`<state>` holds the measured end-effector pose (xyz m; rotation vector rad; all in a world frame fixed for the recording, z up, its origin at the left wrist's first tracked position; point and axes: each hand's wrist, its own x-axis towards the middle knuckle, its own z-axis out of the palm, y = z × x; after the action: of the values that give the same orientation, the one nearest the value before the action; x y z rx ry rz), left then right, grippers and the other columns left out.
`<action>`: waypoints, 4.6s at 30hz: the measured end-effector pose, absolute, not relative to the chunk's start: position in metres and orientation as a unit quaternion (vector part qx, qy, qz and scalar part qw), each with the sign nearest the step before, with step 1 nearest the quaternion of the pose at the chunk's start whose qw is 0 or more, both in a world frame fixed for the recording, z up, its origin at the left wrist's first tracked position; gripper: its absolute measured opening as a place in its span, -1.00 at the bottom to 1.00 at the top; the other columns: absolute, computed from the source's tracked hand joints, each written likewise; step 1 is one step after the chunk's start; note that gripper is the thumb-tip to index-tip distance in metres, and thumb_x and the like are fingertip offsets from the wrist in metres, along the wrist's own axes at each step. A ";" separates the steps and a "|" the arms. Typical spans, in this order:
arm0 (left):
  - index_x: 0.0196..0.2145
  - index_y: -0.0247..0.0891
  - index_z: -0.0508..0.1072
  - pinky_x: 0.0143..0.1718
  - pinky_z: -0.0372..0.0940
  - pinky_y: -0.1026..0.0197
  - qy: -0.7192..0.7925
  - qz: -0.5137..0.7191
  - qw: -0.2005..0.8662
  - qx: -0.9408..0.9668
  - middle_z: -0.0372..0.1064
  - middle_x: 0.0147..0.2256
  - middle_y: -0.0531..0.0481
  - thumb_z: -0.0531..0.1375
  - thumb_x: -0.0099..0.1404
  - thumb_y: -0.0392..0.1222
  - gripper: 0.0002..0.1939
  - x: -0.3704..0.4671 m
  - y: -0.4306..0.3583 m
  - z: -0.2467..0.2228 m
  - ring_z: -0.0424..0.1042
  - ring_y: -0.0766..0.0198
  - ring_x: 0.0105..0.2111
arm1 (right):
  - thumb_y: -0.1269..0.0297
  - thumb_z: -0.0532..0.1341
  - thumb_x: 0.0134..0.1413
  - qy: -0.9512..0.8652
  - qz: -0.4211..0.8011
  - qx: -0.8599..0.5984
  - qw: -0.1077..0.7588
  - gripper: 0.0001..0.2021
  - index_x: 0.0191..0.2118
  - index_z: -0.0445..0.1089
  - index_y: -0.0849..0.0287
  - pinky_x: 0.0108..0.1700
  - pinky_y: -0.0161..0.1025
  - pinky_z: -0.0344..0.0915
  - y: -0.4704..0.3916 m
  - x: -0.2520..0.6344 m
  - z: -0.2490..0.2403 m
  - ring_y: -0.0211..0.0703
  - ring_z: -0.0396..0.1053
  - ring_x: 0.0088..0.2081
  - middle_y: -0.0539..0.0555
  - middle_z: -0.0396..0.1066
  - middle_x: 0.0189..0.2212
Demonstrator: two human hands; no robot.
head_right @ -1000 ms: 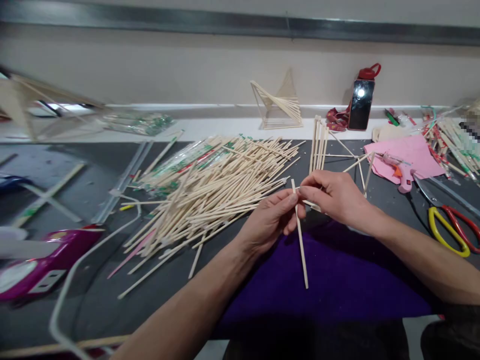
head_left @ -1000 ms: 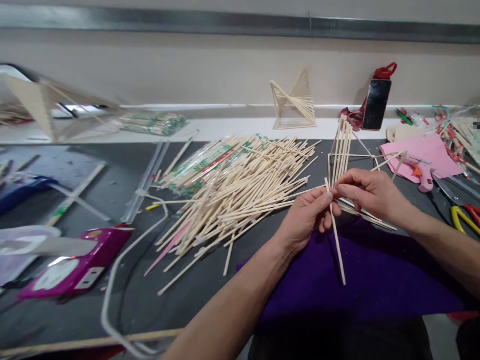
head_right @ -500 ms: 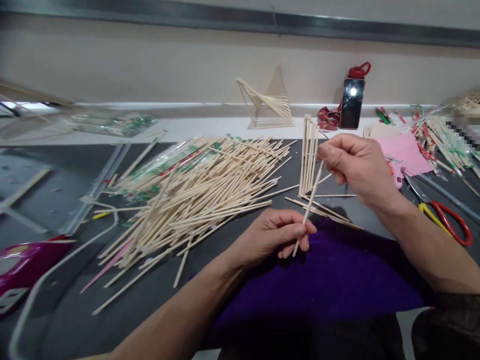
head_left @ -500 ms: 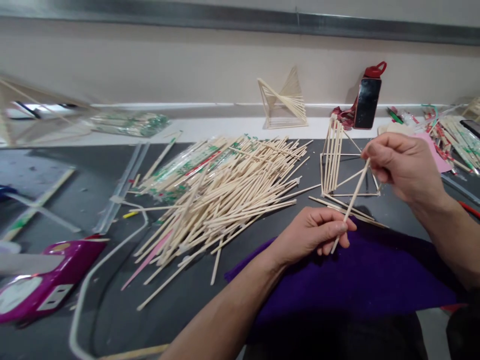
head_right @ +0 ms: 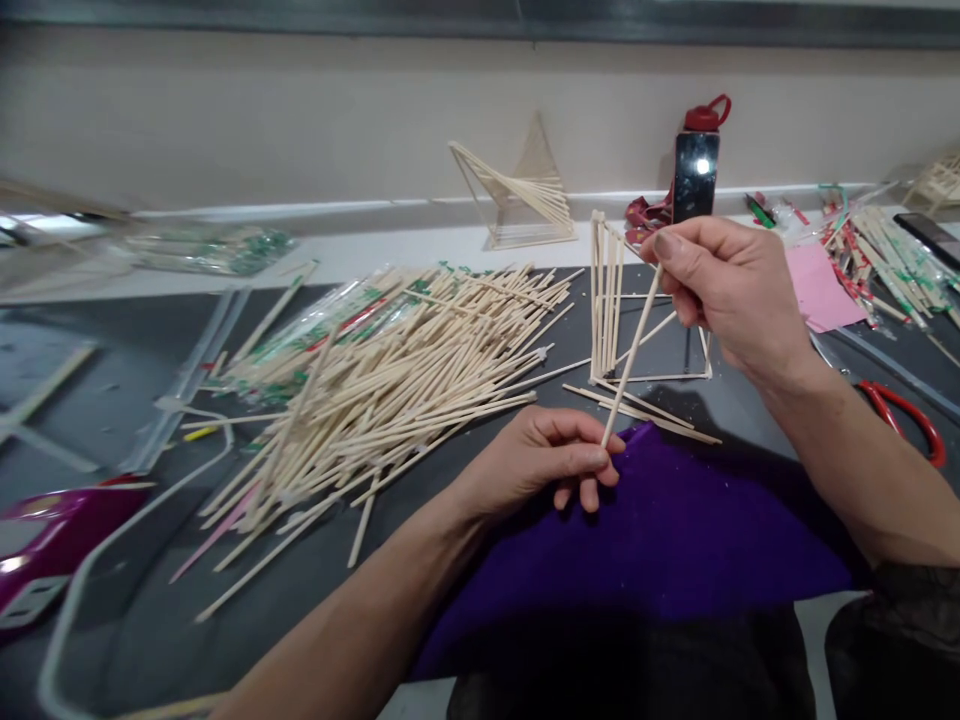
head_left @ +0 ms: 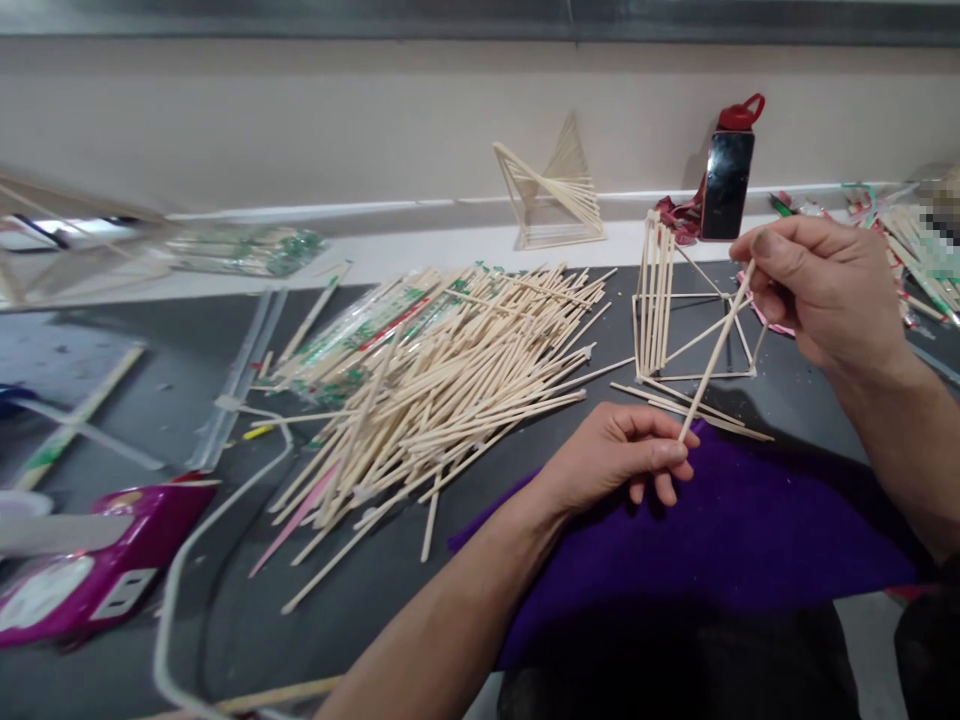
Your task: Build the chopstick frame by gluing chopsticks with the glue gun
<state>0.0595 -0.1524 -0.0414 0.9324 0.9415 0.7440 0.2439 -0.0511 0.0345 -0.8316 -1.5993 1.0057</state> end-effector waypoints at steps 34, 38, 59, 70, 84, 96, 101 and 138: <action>-0.29 -0.33 0.58 -0.33 0.26 0.38 0.426 0.269 0.474 0.722 0.51 -0.44 0.03 0.24 0.26 -0.21 -0.85 0.075 -0.159 -0.054 0.45 0.37 -0.43 | 0.24 0.08 0.21 -0.903 -0.113 -0.379 -0.169 -0.77 -0.25 0.45 0.21 -0.52 -0.23 -0.17 -0.087 0.223 0.005 0.01 0.46 -0.47 0.19 0.52 -0.46; -0.31 -0.27 0.57 -0.20 0.29 0.35 0.405 0.280 0.454 0.743 0.55 -0.35 0.05 0.24 0.26 -0.24 -0.90 0.079 -0.154 -0.062 0.49 0.33 -0.31 | 0.30 0.05 0.24 -0.925 -0.114 -0.334 -0.140 -0.78 -0.25 0.44 0.17 -0.51 -0.23 -0.15 -0.095 0.193 0.024 -0.04 0.46 -0.41 0.13 0.52 -0.35; -0.29 -0.27 0.57 -0.37 0.26 0.31 0.390 0.286 0.460 0.745 0.49 -0.48 0.07 0.22 0.29 -0.18 -0.86 0.079 -0.153 -0.066 0.43 0.33 -0.49 | 0.40 0.00 0.25 -0.971 -0.098 -0.210 -0.059 -0.71 -0.16 0.49 0.17 -0.50 -0.25 -0.14 -0.064 0.103 0.004 -0.21 0.34 -0.41 0.18 0.44 -0.15; -0.34 -0.31 0.48 -0.53 0.29 0.36 0.435 0.379 0.585 0.570 0.39 -0.48 0.08 0.21 0.19 -0.31 -0.93 0.080 -0.147 -0.075 0.34 0.44 -0.60 | 0.37 -0.01 0.28 -0.970 -0.043 -0.229 0.063 -0.69 -0.27 0.49 0.24 -0.44 -0.26 -0.03 -0.070 0.123 0.007 -0.21 0.28 -0.39 0.15 0.41 -0.34; -0.57 -0.33 0.36 -0.60 0.19 0.38 0.478 0.534 0.549 0.430 0.34 -0.61 0.11 0.19 0.22 -0.34 -0.79 0.056 -0.133 -0.055 0.25 0.50 -0.68 | 0.34 0.14 0.13 -0.911 0.191 -0.289 0.223 -0.78 -0.47 0.46 0.24 -0.41 -0.30 0.09 -0.061 0.117 0.016 -0.30 0.25 -0.49 0.02 0.38 -0.55; -0.50 -0.31 0.38 -0.68 0.08 0.38 0.481 0.550 0.526 0.435 0.39 -0.55 0.09 0.22 0.20 -0.24 -0.85 0.052 -0.132 -0.058 0.31 0.46 -0.67 | 0.17 0.31 -0.01 -0.641 0.608 -0.321 0.341 -0.77 -0.36 0.44 0.26 -0.72 -0.46 -0.06 -0.073 0.116 0.012 -0.49 0.11 -0.69 -0.04 0.36 -0.55; -0.49 -0.32 0.38 -0.66 0.06 0.37 0.484 0.570 0.529 0.402 0.39 -0.56 0.08 0.23 0.21 -0.23 -0.84 0.047 -0.129 -0.055 0.30 0.47 -0.67 | 0.19 0.25 0.08 -0.691 0.554 -0.321 0.336 -0.79 -0.40 0.40 0.25 -0.71 -0.45 -0.01 -0.073 0.117 0.014 -0.48 0.15 -0.71 -0.02 0.39 -0.55; 0.08 -0.19 0.29 -0.75 0.11 0.45 0.356 0.750 0.553 0.067 0.42 -0.42 0.00 0.02 0.40 0.14 -0.55 -0.023 -0.104 -0.039 0.31 0.46 -0.66 | 0.15 0.25 0.13 -0.696 0.515 -0.348 0.359 -0.80 -0.39 0.44 0.17 -0.67 -0.39 -0.02 -0.076 0.187 -0.004 -0.45 0.11 -0.69 -0.04 0.30 -0.57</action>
<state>-0.0232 -0.1037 -0.0392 0.1584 0.8422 1.7733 0.1868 -0.0765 -0.0043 -0.8969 -1.7957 1.3279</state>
